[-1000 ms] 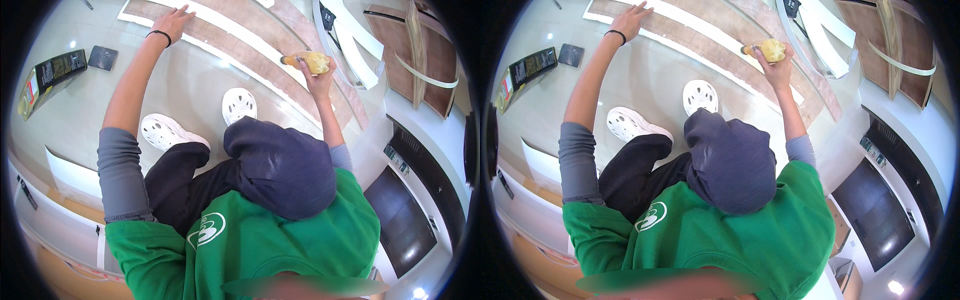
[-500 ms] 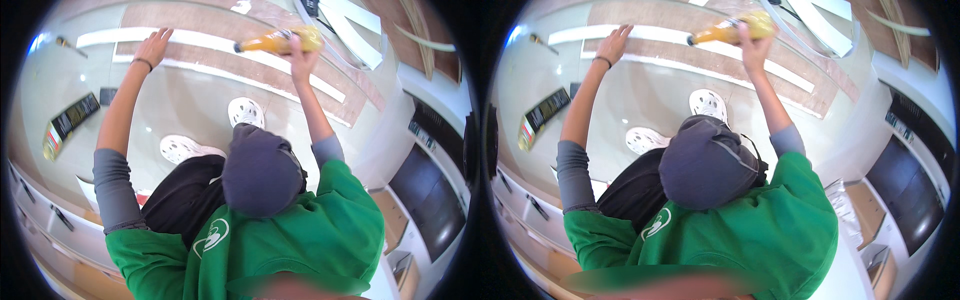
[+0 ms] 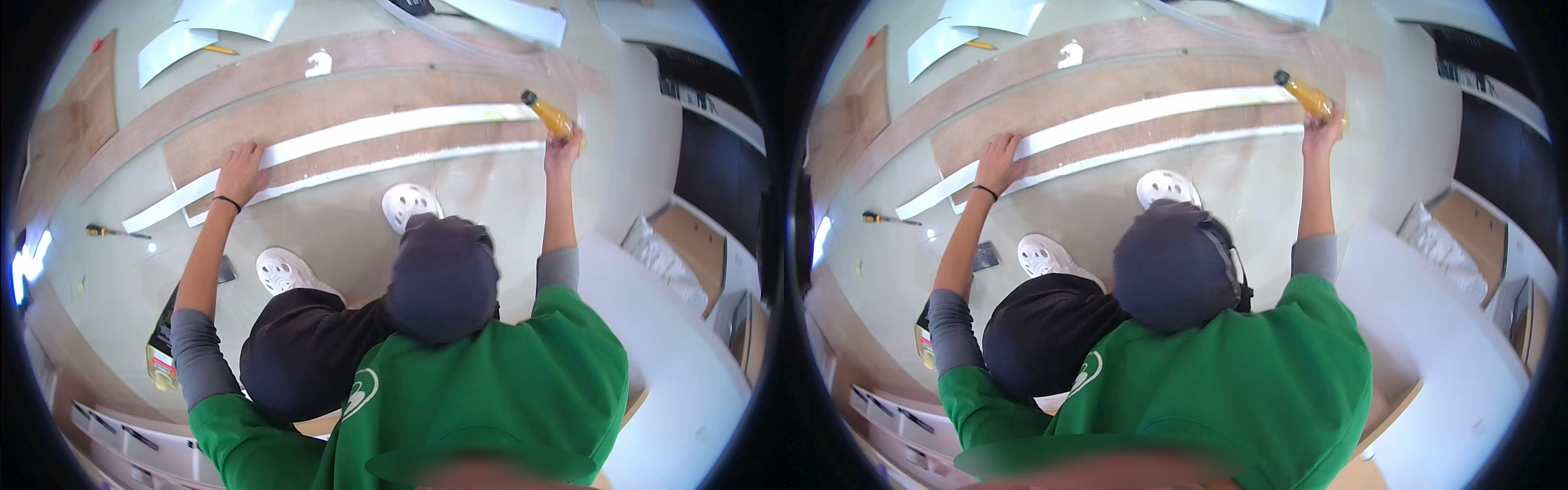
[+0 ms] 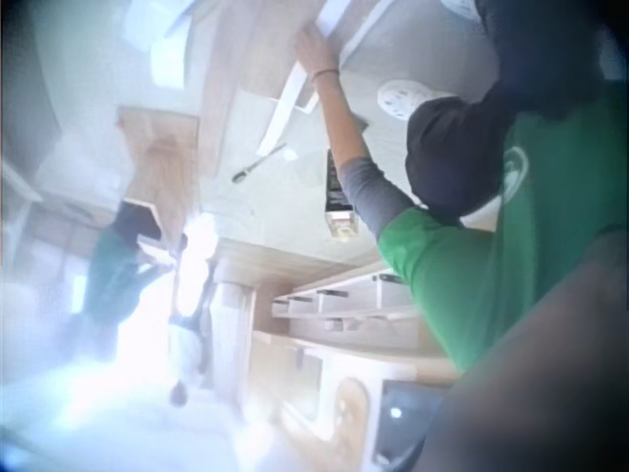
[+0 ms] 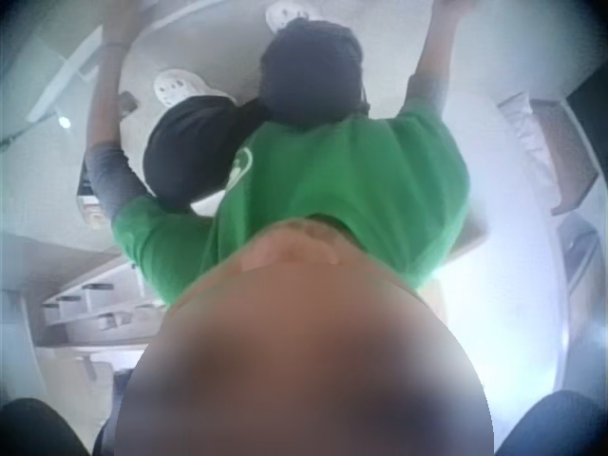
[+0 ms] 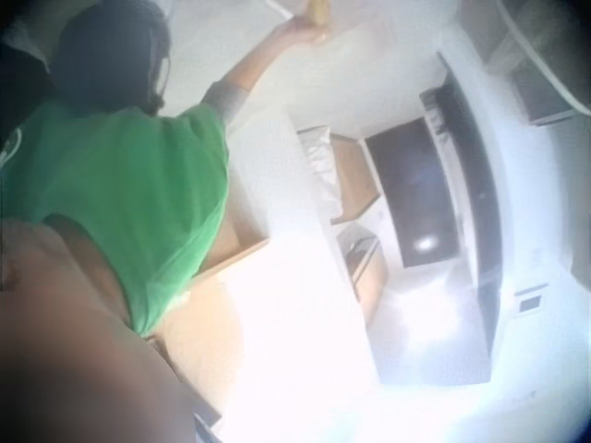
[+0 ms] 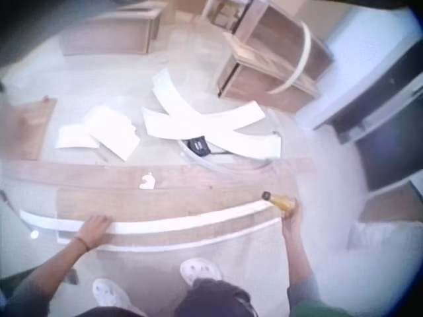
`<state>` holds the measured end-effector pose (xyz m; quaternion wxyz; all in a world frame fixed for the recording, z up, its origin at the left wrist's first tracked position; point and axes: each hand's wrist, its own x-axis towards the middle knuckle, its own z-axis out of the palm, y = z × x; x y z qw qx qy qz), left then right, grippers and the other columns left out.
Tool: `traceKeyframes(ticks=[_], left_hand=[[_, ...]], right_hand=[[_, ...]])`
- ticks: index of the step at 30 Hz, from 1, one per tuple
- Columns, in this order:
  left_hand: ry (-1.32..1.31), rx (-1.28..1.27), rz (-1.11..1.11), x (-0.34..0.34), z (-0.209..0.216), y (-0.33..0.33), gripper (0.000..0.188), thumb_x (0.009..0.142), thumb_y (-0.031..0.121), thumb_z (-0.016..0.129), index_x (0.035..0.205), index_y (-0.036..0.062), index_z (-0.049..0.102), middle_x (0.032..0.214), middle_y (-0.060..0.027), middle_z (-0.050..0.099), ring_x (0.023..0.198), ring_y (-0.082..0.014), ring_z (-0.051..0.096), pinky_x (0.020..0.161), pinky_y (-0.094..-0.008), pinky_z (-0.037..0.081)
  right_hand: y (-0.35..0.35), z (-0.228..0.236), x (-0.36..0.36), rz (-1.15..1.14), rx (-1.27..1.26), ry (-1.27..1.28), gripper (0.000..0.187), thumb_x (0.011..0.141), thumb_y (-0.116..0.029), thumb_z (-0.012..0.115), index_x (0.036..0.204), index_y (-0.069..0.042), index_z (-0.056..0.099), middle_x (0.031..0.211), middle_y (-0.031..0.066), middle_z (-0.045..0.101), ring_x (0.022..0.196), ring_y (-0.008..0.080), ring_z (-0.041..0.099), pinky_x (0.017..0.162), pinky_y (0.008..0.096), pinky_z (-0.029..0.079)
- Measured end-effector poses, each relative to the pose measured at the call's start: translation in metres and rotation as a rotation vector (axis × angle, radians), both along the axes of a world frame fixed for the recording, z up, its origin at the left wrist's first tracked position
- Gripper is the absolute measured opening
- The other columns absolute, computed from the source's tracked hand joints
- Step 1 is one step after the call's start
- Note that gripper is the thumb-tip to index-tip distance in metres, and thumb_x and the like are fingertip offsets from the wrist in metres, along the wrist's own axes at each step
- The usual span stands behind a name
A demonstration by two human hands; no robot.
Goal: The person applies glue from a bottle onto long white strips laid on wooden boards. They then pick up a curved white strip and place it onto the glued area. The person continues to apply glue and handle wooden components on the floor.
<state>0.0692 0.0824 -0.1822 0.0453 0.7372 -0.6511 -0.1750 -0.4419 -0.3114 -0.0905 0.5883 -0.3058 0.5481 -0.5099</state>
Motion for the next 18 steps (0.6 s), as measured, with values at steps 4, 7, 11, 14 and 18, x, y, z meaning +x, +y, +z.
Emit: traceKeyframes(ticks=[4,7,11,14,18], left_hand=[[0.01,-0.153,-0.055,0.002,-0.001,-0.015,0.047,0.072,0.015,0.065,0.117,0.0081,0.054,0.105,-0.0101,0.052,0.099,-0.0265,0.052,0.084,-0.0386,0.045],[0.048,-0.109,-0.08,-0.011,0.018,-0.033,0.057,0.073,0.015,0.065,0.128,0.0164,0.052,0.106,-0.0102,0.052,0.099,-0.0259,0.052,0.081,-0.0386,0.046],[0.011,-0.05,-0.197,-0.012,0.01,-0.038,0.063,0.074,0.014,0.063,0.135,0.0234,0.05,0.108,-0.01,0.052,0.099,-0.026,0.052,0.08,-0.0388,0.046],[0.042,-0.07,-0.213,-0.007,0.004,-0.037,0.062,0.074,0.013,0.061,0.134,0.0228,0.051,0.108,-0.0098,0.052,0.097,-0.0261,0.053,0.079,-0.0387,0.046],[0.058,-0.067,-0.211,-0.007,0.007,-0.039,0.062,0.073,0.012,0.061,0.133,0.0222,0.052,0.107,-0.0098,0.052,0.096,-0.0259,0.053,0.078,-0.0384,0.046]], right_hand=[[0.015,0.007,0.029,-0.181,-0.105,0.456,0.056,0.087,-0.027,0.067,0.12,-0.006,0.027,0.096,0.0204,0.055,0.057,0.0266,0.064,0.048,0.0307,0.057],[0.024,0.015,0.026,-0.153,-0.19,0.602,0.072,0.086,-0.025,0.068,0.125,-0.009,0.009,0.103,0.0297,0.051,0.06,0.0309,0.066,0.046,0.0355,0.059],[0.015,0.016,0.027,-0.156,-0.303,0.768,0.072,0.086,-0.025,0.068,0.127,-0.005,0.012,0.105,0.0317,0.052,0.059,0.0299,0.066,0.046,0.0346,0.059],[0.023,0.016,0.027,-0.039,-0.308,0.801,0.074,0.086,-0.026,0.067,0.129,-0.003,0.012,0.104,0.0314,0.053,0.058,0.0277,0.066,0.048,0.0332,0.059],[0.018,0.014,0.04,0.012,-0.35,0.891,0.073,0.087,-0.028,0.067,0.129,-0.002,0.013,0.096,0.0275,0.058,0.056,0.0246,0.066,0.049,0.0309,0.058]])
